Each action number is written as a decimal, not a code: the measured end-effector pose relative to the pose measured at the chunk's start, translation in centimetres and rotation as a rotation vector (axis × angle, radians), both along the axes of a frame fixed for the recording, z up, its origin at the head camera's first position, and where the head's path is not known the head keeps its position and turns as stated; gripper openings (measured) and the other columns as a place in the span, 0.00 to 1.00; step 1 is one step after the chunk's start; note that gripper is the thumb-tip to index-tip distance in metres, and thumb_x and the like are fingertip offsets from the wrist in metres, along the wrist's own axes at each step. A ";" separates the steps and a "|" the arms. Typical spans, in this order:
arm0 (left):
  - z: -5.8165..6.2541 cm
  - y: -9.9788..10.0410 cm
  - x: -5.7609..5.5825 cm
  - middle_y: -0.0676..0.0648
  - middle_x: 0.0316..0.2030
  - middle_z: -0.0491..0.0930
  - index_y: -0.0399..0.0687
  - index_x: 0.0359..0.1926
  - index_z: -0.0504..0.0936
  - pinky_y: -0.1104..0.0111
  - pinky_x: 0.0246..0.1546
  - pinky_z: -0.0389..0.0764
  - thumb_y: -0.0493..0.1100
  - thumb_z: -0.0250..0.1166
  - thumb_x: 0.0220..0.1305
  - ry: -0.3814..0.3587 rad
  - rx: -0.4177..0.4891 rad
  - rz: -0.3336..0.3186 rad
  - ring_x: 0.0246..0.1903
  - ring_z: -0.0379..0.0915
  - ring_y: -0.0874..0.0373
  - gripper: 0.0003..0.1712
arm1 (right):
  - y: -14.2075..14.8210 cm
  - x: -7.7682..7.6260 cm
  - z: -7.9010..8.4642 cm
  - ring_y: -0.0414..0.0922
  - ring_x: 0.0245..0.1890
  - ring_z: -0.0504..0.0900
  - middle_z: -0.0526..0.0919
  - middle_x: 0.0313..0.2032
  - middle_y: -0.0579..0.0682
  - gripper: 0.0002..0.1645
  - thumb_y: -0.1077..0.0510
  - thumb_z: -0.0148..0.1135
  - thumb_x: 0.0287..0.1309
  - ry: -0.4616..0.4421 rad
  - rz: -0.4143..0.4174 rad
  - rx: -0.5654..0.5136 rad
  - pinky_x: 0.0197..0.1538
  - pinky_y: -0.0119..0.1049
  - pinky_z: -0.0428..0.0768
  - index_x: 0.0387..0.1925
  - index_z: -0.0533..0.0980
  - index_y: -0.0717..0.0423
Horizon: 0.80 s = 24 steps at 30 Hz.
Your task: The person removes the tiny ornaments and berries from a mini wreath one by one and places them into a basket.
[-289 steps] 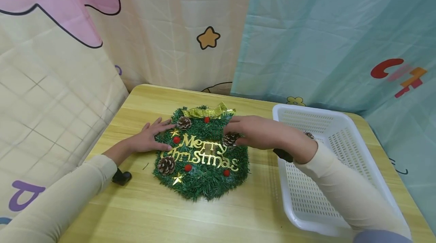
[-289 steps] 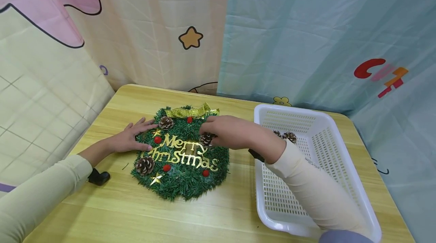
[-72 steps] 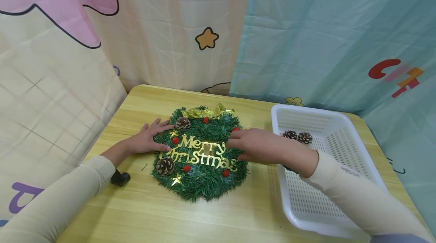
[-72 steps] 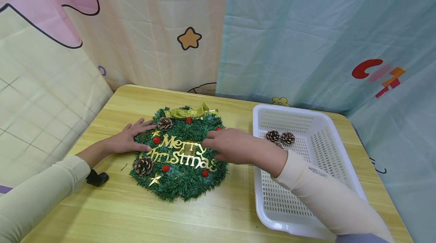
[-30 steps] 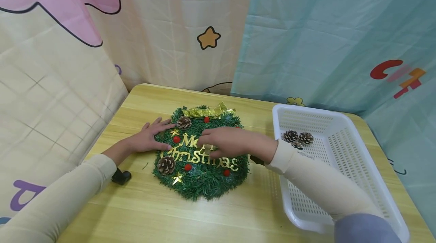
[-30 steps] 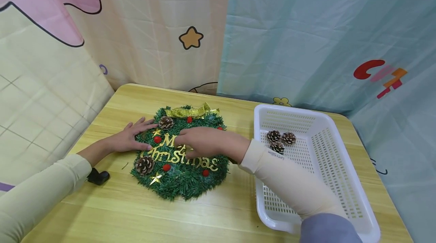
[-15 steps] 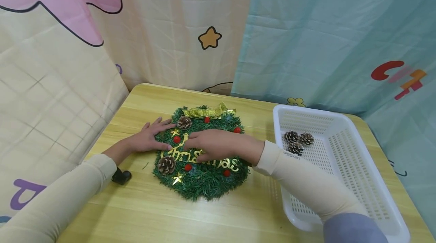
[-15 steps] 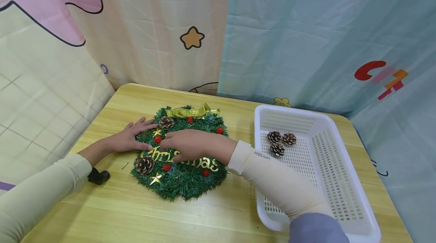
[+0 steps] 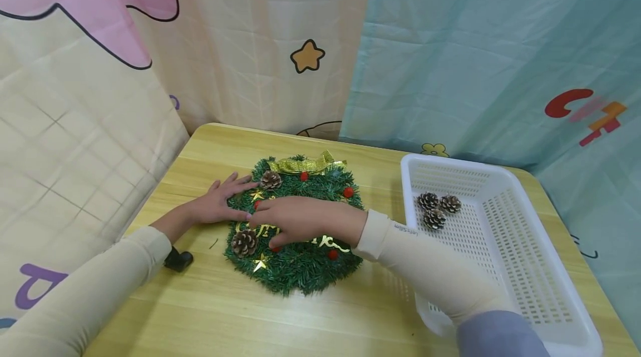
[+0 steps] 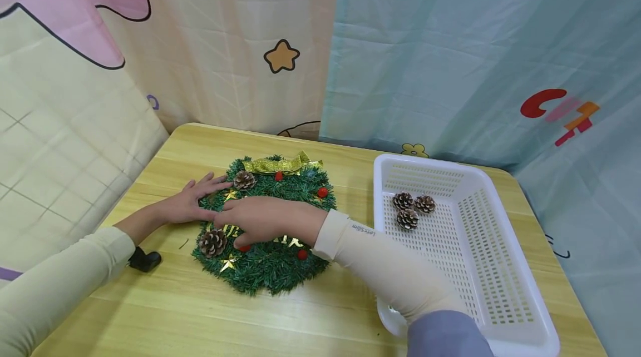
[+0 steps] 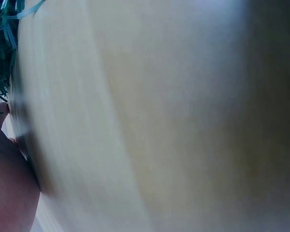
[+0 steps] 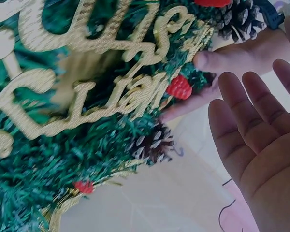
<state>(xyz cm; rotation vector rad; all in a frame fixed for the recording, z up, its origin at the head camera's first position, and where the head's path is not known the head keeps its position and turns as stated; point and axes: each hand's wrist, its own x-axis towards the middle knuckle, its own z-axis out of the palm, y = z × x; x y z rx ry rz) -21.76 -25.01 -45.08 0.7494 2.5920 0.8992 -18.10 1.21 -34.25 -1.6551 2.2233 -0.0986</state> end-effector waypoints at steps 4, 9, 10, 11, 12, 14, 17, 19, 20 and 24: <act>0.0 -0.1 0.1 0.40 0.78 0.44 0.53 0.77 0.57 0.34 0.65 0.24 0.58 0.67 0.64 0.000 0.004 -0.005 0.75 0.22 0.37 0.47 | -1.0 0.2 -0.3 0.38 0.60 0.73 0.73 0.63 0.45 0.29 0.50 0.65 0.66 0.001 0.011 0.002 0.61 0.31 0.71 0.66 0.71 0.48; 0.1 -0.1 0.1 0.39 0.77 0.44 0.52 0.77 0.57 0.34 0.65 0.24 0.57 0.66 0.65 0.008 0.004 -0.001 0.75 0.23 0.36 0.46 | -2.1 0.3 -0.6 0.37 0.64 0.70 0.71 0.66 0.43 0.29 0.49 0.64 0.66 -0.027 0.027 0.009 0.63 0.32 0.70 0.67 0.71 0.47; 0.1 -0.1 0.1 0.39 0.77 0.44 0.53 0.77 0.57 0.34 0.65 0.24 0.58 0.66 0.65 0.009 0.004 -0.001 0.75 0.23 0.36 0.45 | -2.3 0.3 -0.6 0.37 0.64 0.70 0.71 0.66 0.43 0.29 0.50 0.64 0.67 -0.037 0.029 0.010 0.63 0.31 0.70 0.67 0.70 0.47; 0.1 0.0 0.1 0.39 0.77 0.44 0.53 0.77 0.57 0.34 0.65 0.25 0.58 0.66 0.66 0.009 0.002 -0.001 0.75 0.23 0.36 0.45 | -2.4 0.3 -0.7 0.37 0.63 0.71 0.71 0.66 0.43 0.29 0.50 0.64 0.67 -0.043 0.033 0.009 0.62 0.31 0.70 0.67 0.71 0.47; 0.1 0.0 0.1 0.39 0.77 0.44 0.53 0.77 0.57 0.34 0.65 0.25 0.59 0.65 0.66 0.010 0.000 -0.001 0.75 0.23 0.36 0.45 | -2.6 0.2 -0.8 0.37 0.62 0.72 0.71 0.65 0.44 0.28 0.50 0.64 0.67 -0.049 0.036 0.006 0.61 0.30 0.71 0.66 0.71 0.47; 0.1 0.0 0.1 0.39 0.77 0.44 0.53 0.77 0.57 0.34 0.65 0.25 0.58 0.65 0.66 0.011 -0.002 -0.004 0.75 0.23 0.36 0.45 | -2.8 0.1 -0.9 0.37 0.61 0.72 0.71 0.65 0.44 0.28 0.50 0.64 0.67 -0.054 0.040 0.004 0.61 0.29 0.71 0.66 0.71 0.48; 0.0 -0.1 0.1 0.38 0.77 0.45 0.51 0.77 0.57 0.34 0.65 0.25 0.57 0.66 0.66 0.014 0.000 -0.005 0.75 0.23 0.36 0.45 | -3.1 0.0 -1.2 0.37 0.61 0.72 0.71 0.65 0.44 0.29 0.50 0.65 0.66 -0.059 0.037 0.005 0.61 0.29 0.70 0.66 0.71 0.49; 0.0 -0.1 0.1 0.37 0.77 0.45 0.50 0.77 0.58 0.33 0.65 0.25 0.56 0.66 0.65 0.019 0.004 -0.008 0.75 0.23 0.36 0.45 | -3.2 -0.2 -1.4 0.37 0.62 0.72 0.71 0.65 0.44 0.30 0.50 0.65 0.66 -0.063 0.033 0.010 0.62 0.29 0.70 0.67 0.71 0.49; 0.0 -0.1 0.2 0.37 0.77 0.45 0.49 0.77 0.58 0.33 0.65 0.26 0.56 0.67 0.65 0.022 0.006 -0.010 0.75 0.23 0.35 0.45 | -3.3 -0.2 -1.5 0.37 0.62 0.72 0.71 0.66 0.44 0.30 0.49 0.65 0.66 -0.064 0.032 0.012 0.62 0.29 0.70 0.67 0.70 0.49; 0.0 0.0 0.1 0.37 0.77 0.46 0.50 0.77 0.58 0.33 0.65 0.26 0.57 0.66 0.65 0.026 0.006 -0.011 0.75 0.24 0.35 0.45 | -3.5 -0.3 -1.9 0.37 0.65 0.69 0.68 0.68 0.44 0.32 0.49 0.63 0.67 -0.070 0.031 0.031 0.63 0.29 0.68 0.69 0.68 0.49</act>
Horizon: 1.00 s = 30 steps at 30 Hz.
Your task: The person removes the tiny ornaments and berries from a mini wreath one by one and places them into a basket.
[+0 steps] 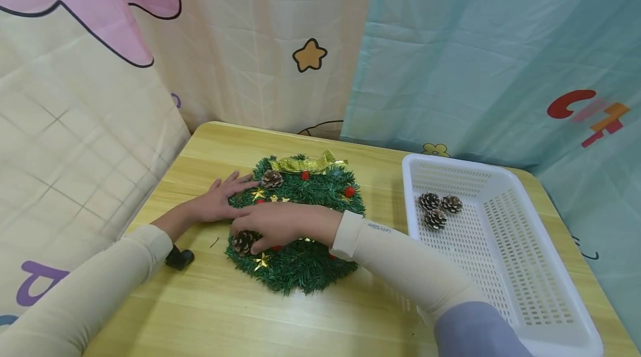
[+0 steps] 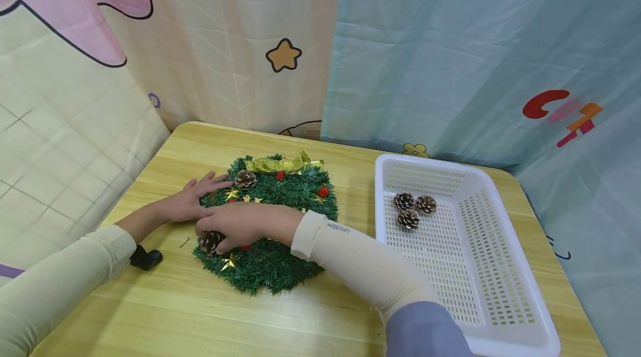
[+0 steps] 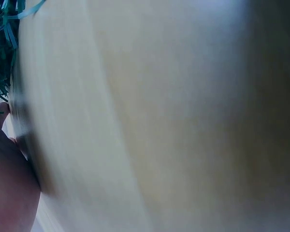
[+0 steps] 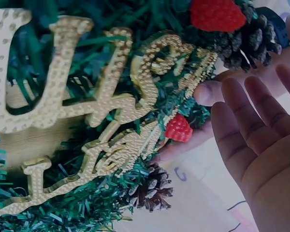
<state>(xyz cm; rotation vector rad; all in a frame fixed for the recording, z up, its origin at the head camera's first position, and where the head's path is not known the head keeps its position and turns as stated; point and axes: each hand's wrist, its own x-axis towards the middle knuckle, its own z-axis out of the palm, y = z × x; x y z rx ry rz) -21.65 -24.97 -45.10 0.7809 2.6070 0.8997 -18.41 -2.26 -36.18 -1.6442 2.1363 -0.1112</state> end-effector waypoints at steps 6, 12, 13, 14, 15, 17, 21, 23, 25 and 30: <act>0.2 0.2 -0.1 0.36 0.77 0.46 0.52 0.77 0.59 0.33 0.65 0.26 0.60 0.66 0.65 -0.003 0.000 0.006 0.75 0.24 0.35 0.46 | 0.0 0.0 -0.5 0.37 0.68 0.65 0.65 0.71 0.43 0.35 0.48 0.63 0.67 -0.011 -0.010 0.008 0.66 0.29 0.65 0.72 0.65 0.48; 0.1 0.1 -0.1 0.36 0.77 0.46 0.52 0.77 0.59 0.33 0.65 0.26 0.60 0.67 0.64 0.001 0.002 0.007 0.75 0.25 0.35 0.46 | -0.2 0.0 -0.9 0.36 0.67 0.66 0.67 0.70 0.42 0.35 0.50 0.63 0.67 -0.016 0.004 0.001 0.65 0.27 0.65 0.72 0.66 0.48; 0.1 0.1 -0.1 0.36 0.77 0.46 0.52 0.77 0.59 0.33 0.65 0.26 0.59 0.67 0.64 0.002 0.003 0.007 0.75 0.25 0.35 0.46 | -0.2 0.0 -0.9 0.36 0.67 0.67 0.67 0.70 0.43 0.34 0.50 0.63 0.67 -0.011 0.008 0.002 0.65 0.27 0.65 0.72 0.66 0.48; 0.1 0.1 -0.1 0.35 0.76 0.46 0.51 0.76 0.59 0.33 0.65 0.26 0.60 0.67 0.63 0.004 0.006 0.006 0.75 0.25 0.34 0.46 | -0.3 0.0 -1.0 0.36 0.67 0.67 0.67 0.69 0.43 0.34 0.51 0.63 0.67 -0.007 0.012 0.001 0.65 0.27 0.66 0.71 0.66 0.48; 0.1 0.0 -0.1 0.35 0.76 0.46 0.51 0.76 0.60 0.33 0.65 0.26 0.59 0.67 0.63 0.005 0.008 0.006 0.74 0.25 0.34 0.46 | -0.4 0.0 -1.0 0.36 0.66 0.68 0.68 0.69 0.43 0.33 0.51 0.63 0.68 -0.003 0.015 0.003 0.64 0.27 0.66 0.71 0.66 0.48; 0.1 0.0 -0.1 0.35 0.76 0.46 0.51 0.76 0.60 0.33 0.65 0.27 0.59 0.67 0.63 0.005 0.005 0.008 0.75 0.25 0.34 0.46 | -0.5 -0.1 -1.1 0.37 0.66 0.69 0.68 0.69 0.43 0.32 0.52 0.62 0.68 -0.001 0.015 0.007 0.64 0.28 0.67 0.71 0.67 0.48; 0.0 -0.1 0.0 0.35 0.76 0.46 0.52 0.76 0.60 0.33 0.65 0.26 0.59 0.67 0.64 -0.001 0.004 0.004 0.75 0.25 0.34 0.45 | -0.7 -0.4 -1.4 0.36 0.65 0.70 0.68 0.69 0.42 0.31 0.52 0.61 0.69 -0.002 0.009 0.021 0.63 0.28 0.68 0.70 0.67 0.48; 0.0 -0.1 0.0 0.36 0.77 0.46 0.52 0.76 0.59 0.33 0.65 0.26 0.59 0.66 0.65 -0.004 0.004 0.001 0.75 0.24 0.34 0.45 | -0.9 -0.5 -1.5 0.35 0.63 0.71 0.70 0.68 0.41 0.30 0.52 0.61 0.69 -0.003 0.009 0.027 0.63 0.27 0.68 0.70 0.68 0.48; -0.1 -0.1 -0.1 0.36 0.77 0.45 0.52 0.77 0.59 0.33 0.65 0.26 0.58 0.66 0.65 -0.006 0.005 -0.001 0.75 0.24 0.34 0.44 | -1.0 -0.5 -1.5 0.35 0.60 0.73 0.72 0.65 0.41 0.29 0.52 0.61 0.69 -0.002 0.011 0.028 0.61 0.27 0.70 0.69 0.69 0.48; -0.1 -0.1 -0.1 0.36 0.77 0.46 0.52 0.77 0.59 0.33 0.65 0.26 0.57 0.66 0.65 -0.002 0.009 -0.002 0.75 0.24 0.35 0.44 | -1.2 -0.4 -1.3 0.33 0.51 0.77 0.77 0.57 0.39 0.25 0.54 0.62 0.69 -0.019 0.013 0.012 0.54 0.26 0.73 0.65 0.71 0.48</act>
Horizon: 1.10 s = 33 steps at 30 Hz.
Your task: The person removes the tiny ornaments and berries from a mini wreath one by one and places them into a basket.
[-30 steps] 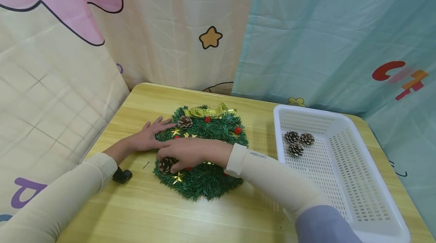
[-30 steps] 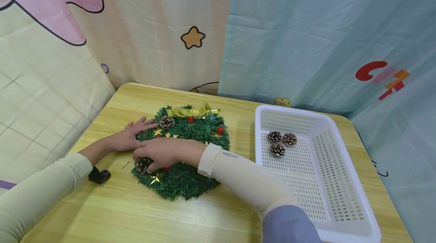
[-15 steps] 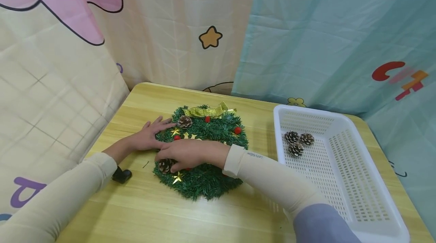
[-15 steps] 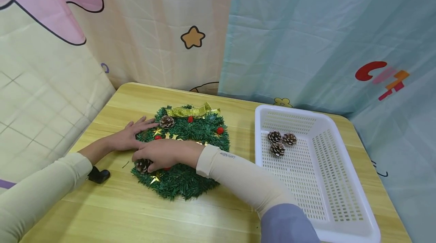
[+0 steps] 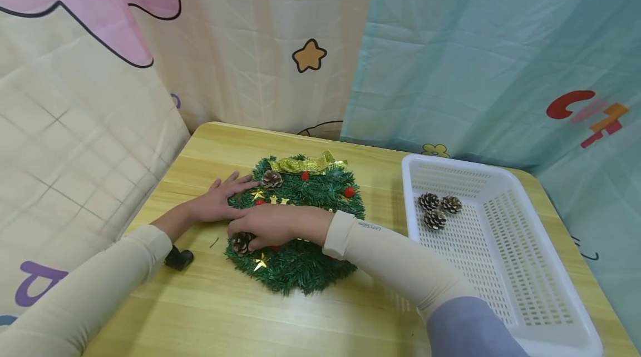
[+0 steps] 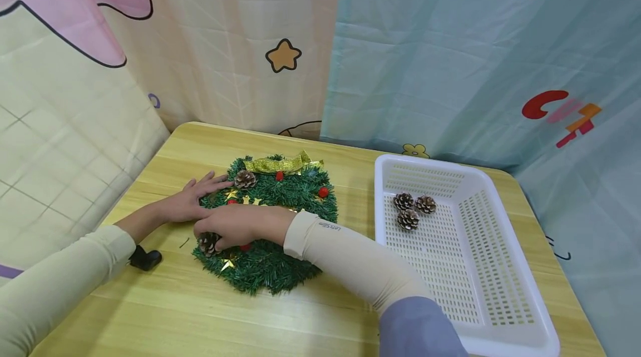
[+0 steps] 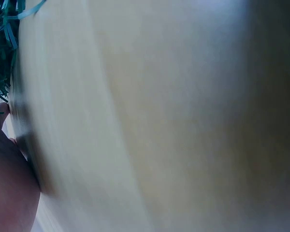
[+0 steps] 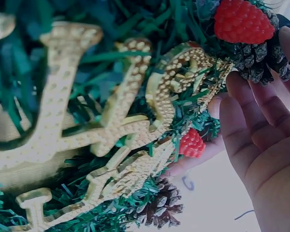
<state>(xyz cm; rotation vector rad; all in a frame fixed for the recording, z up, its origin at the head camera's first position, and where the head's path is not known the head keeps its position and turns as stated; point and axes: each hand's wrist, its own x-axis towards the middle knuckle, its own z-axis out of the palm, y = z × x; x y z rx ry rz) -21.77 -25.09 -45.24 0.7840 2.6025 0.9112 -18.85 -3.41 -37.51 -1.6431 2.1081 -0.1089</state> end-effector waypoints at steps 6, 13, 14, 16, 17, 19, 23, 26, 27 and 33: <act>0.1 0.0 0.0 0.36 0.77 0.46 0.50 0.76 0.59 0.33 0.65 0.26 0.56 0.67 0.65 0.000 -0.002 -0.002 0.74 0.24 0.34 0.45 | 0.0 0.2 0.3 0.32 0.47 0.76 0.78 0.52 0.38 0.21 0.54 0.63 0.68 0.002 0.014 -0.019 0.52 0.25 0.73 0.60 0.74 0.47; 0.3 0.0 0.1 0.35 0.76 0.46 0.50 0.76 0.60 0.33 0.65 0.26 0.56 0.66 0.65 -0.004 -0.001 -0.004 0.74 0.24 0.34 0.44 | 0.1 0.2 0.7 0.32 0.48 0.76 0.78 0.50 0.38 0.19 0.54 0.64 0.67 0.006 0.019 -0.034 0.52 0.24 0.72 0.58 0.75 0.47; 0.3 0.0 0.1 0.35 0.76 0.46 0.50 0.76 0.60 0.33 0.65 0.26 0.56 0.66 0.65 -0.004 0.000 -0.003 0.74 0.24 0.34 0.44 | 0.1 0.2 0.7 0.32 0.48 0.76 0.78 0.51 0.38 0.19 0.54 0.64 0.67 0.005 0.022 -0.039 0.52 0.24 0.72 0.58 0.75 0.47; 0.3 0.0 0.1 0.35 0.76 0.46 0.50 0.76 0.60 0.33 0.64 0.26 0.56 0.66 0.66 -0.002 0.001 -0.001 0.74 0.24 0.34 0.43 | 0.2 0.2 0.8 0.32 0.49 0.76 0.78 0.52 0.39 0.19 0.54 0.64 0.67 0.004 0.026 -0.046 0.53 0.24 0.72 0.58 0.75 0.47; 0.2 0.0 0.1 0.35 0.76 0.46 0.50 0.76 0.60 0.32 0.64 0.26 0.55 0.66 0.66 -0.003 0.001 -0.001 0.74 0.24 0.34 0.43 | 0.2 0.2 0.9 0.33 0.49 0.76 0.78 0.53 0.39 0.19 0.54 0.64 0.67 0.005 0.026 -0.049 0.53 0.24 0.72 0.58 0.75 0.47; 0.2 0.0 0.1 0.35 0.76 0.46 0.49 0.76 0.60 0.32 0.64 0.26 0.54 0.65 0.67 -0.005 0.004 -0.001 0.74 0.24 0.33 0.42 | 0.3 0.1 1.2 0.33 0.52 0.75 0.77 0.56 0.39 0.21 0.54 0.63 0.67 0.007 0.017 -0.047 0.55 0.24 0.71 0.60 0.74 0.47; 0.1 0.0 0.0 0.35 0.76 0.46 0.49 0.76 0.59 0.32 0.64 0.26 0.53 0.66 0.66 -0.011 0.008 0.001 0.74 0.24 0.34 0.43 | 0.4 -0.1 1.8 0.34 0.58 0.73 0.75 0.61 0.40 0.24 0.53 0.63 0.67 0.023 -0.007 -0.048 0.59 0.24 0.68 0.63 0.73 0.48; 0.1 0.0 0.0 0.35 0.76 0.46 0.48 0.76 0.59 0.32 0.64 0.26 0.53 0.68 0.64 -0.013 0.010 0.007 0.74 0.24 0.33 0.45 | 0.6 -0.3 2.1 0.34 0.58 0.73 0.75 0.60 0.42 0.25 0.53 0.63 0.67 0.038 -0.011 -0.060 0.60 0.24 0.68 0.64 0.73 0.49; 0.1 0.0 0.0 0.35 0.76 0.46 0.48 0.76 0.60 0.32 0.64 0.26 0.53 0.68 0.63 -0.013 0.011 0.008 0.74 0.24 0.33 0.45 | 0.6 -0.4 2.2 0.34 0.58 0.73 0.75 0.59 0.42 0.25 0.54 0.64 0.67 0.042 -0.010 -0.065 0.59 0.25 0.69 0.63 0.73 0.49; 0.1 -0.1 0.0 0.35 0.76 0.47 0.48 0.76 0.60 0.31 0.63 0.26 0.53 0.68 0.61 -0.004 0.016 -0.003 0.74 0.24 0.32 0.46 | 1.1 -0.8 2.7 0.36 0.59 0.74 0.76 0.60 0.43 0.26 0.54 0.65 0.66 0.057 -0.026 -0.096 0.62 0.26 0.68 0.64 0.74 0.50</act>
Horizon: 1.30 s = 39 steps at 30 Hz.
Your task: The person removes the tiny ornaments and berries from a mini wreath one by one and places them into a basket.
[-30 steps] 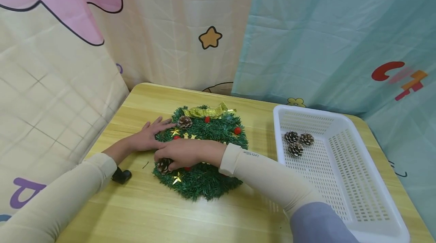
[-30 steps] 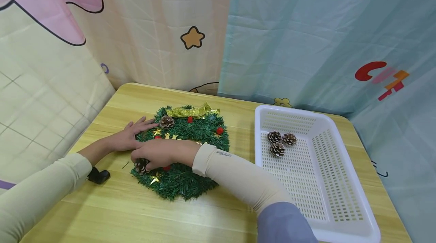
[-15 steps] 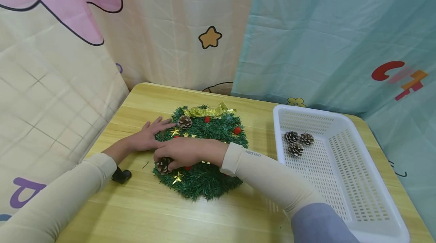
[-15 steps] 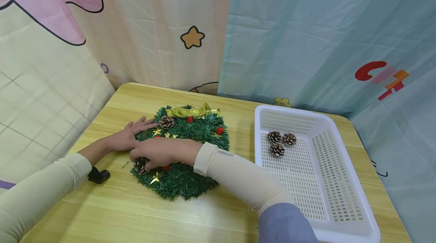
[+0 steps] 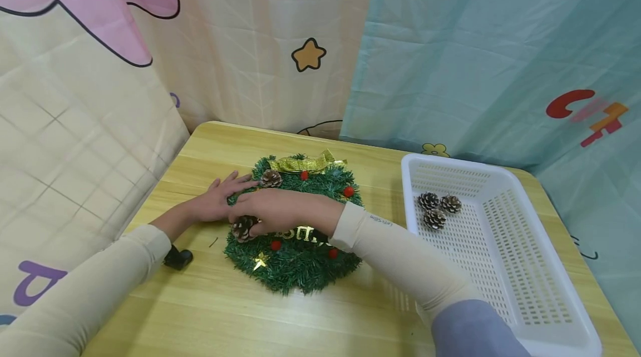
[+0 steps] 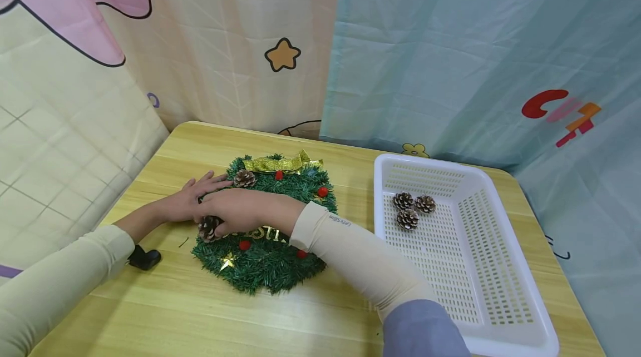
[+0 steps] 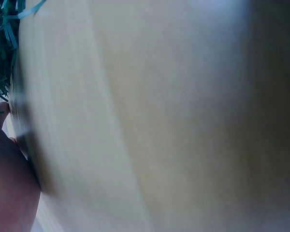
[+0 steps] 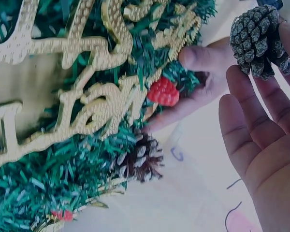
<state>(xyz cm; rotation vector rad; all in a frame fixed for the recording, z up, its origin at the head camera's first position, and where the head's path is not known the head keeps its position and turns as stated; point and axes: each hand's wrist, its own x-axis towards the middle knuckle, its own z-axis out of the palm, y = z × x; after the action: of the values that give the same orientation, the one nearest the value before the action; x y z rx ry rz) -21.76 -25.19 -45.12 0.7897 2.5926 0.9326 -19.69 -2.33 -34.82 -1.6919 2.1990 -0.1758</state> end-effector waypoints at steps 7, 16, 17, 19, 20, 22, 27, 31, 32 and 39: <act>-0.1 0.0 -0.1 0.37 0.77 0.46 0.51 0.76 0.61 0.32 0.64 0.25 0.46 0.65 0.62 -0.014 -0.001 0.012 0.75 0.23 0.34 0.42 | 1.1 -0.5 1.0 0.36 0.63 0.70 0.76 0.62 0.42 0.27 0.54 0.65 0.66 -0.016 -0.022 -0.042 0.65 0.26 0.64 0.65 0.73 0.50; -0.1 0.1 0.0 0.40 0.78 0.44 0.52 0.77 0.59 0.36 0.66 0.23 0.53 0.70 0.61 -0.060 0.006 0.036 0.75 0.22 0.39 0.47 | 2.7 -1.1 2.0 0.36 0.58 0.73 0.80 0.53 0.39 0.18 0.54 0.66 0.66 0.006 -0.010 -0.129 0.62 0.29 0.68 0.55 0.78 0.49; -0.1 0.1 0.0 0.40 0.78 0.44 0.52 0.77 0.59 0.36 0.66 0.23 0.55 0.70 0.61 -0.059 0.010 0.036 0.75 0.22 0.39 0.48 | 2.9 -1.2 2.2 0.36 0.59 0.73 0.80 0.53 0.39 0.17 0.54 0.66 0.66 0.005 -0.015 -0.129 0.62 0.29 0.68 0.55 0.78 0.48; 0.0 0.1 0.1 0.40 0.77 0.44 0.53 0.77 0.59 0.36 0.66 0.23 0.58 0.70 0.61 -0.049 0.004 0.035 0.75 0.22 0.38 0.48 | 3.3 -1.3 2.4 0.38 0.60 0.72 0.80 0.53 0.39 0.17 0.54 0.66 0.66 0.010 -0.028 -0.123 0.63 0.30 0.67 0.55 0.78 0.47; 0.0 0.2 0.1 0.39 0.77 0.45 0.53 0.77 0.58 0.35 0.66 0.23 0.58 0.70 0.61 -0.042 0.000 0.033 0.75 0.23 0.38 0.48 | 3.6 -1.3 2.5 0.38 0.60 0.72 0.79 0.53 0.39 0.18 0.54 0.66 0.66 0.009 -0.036 -0.117 0.63 0.30 0.67 0.56 0.78 0.48; 0.0 0.2 0.0 0.39 0.77 0.45 0.54 0.77 0.58 0.35 0.66 0.24 0.60 0.69 0.61 -0.026 -0.013 0.028 0.75 0.23 0.37 0.49 | 4.1 -1.3 2.6 0.38 0.59 0.73 0.79 0.53 0.39 0.19 0.55 0.65 0.66 0.009 -0.052 -0.105 0.63 0.31 0.68 0.57 0.77 0.47; 0.0 0.2 -0.1 0.39 0.77 0.45 0.54 0.78 0.57 0.35 0.66 0.24 0.60 0.69 0.61 -0.014 -0.031 0.023 0.75 0.24 0.37 0.49 | 5.5 -1.6 2.8 0.38 0.56 0.75 0.78 0.54 0.41 0.21 0.55 0.65 0.65 0.020 -0.081 -0.096 0.60 0.32 0.72 0.59 0.77 0.49; 0.0 0.3 -0.1 0.39 0.77 0.46 0.53 0.77 0.57 0.35 0.66 0.24 0.60 0.69 0.61 -0.017 -0.026 0.023 0.75 0.24 0.37 0.50 | 6.5 -1.8 2.9 0.39 0.58 0.75 0.78 0.57 0.42 0.22 0.56 0.66 0.65 0.018 -0.102 -0.090 0.61 0.34 0.72 0.60 0.76 0.51; 0.0 0.3 -0.1 0.39 0.77 0.46 0.53 0.77 0.57 0.35 0.66 0.24 0.60 0.69 0.61 -0.016 -0.025 0.024 0.75 0.24 0.36 0.50 | 6.7 -1.8 2.9 0.40 0.58 0.75 0.77 0.57 0.43 0.22 0.56 0.66 0.65 0.017 -0.107 -0.092 0.61 0.34 0.72 0.60 0.76 0.51; -0.2 0.2 -0.1 0.39 0.77 0.45 0.53 0.77 0.58 0.35 0.66 0.24 0.61 0.69 0.60 -0.008 -0.030 0.029 0.75 0.24 0.36 0.50 | 8.1 -1.5 3.3 0.40 0.55 0.75 0.78 0.56 0.44 0.23 0.57 0.66 0.65 0.028 -0.123 -0.081 0.59 0.35 0.73 0.60 0.76 0.52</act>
<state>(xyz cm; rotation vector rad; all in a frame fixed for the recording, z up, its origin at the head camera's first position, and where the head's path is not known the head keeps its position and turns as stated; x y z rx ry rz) -21.84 -24.98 -45.30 0.7407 2.6119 0.9003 -21.19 5.78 -31.48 -1.6101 2.3475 -0.2782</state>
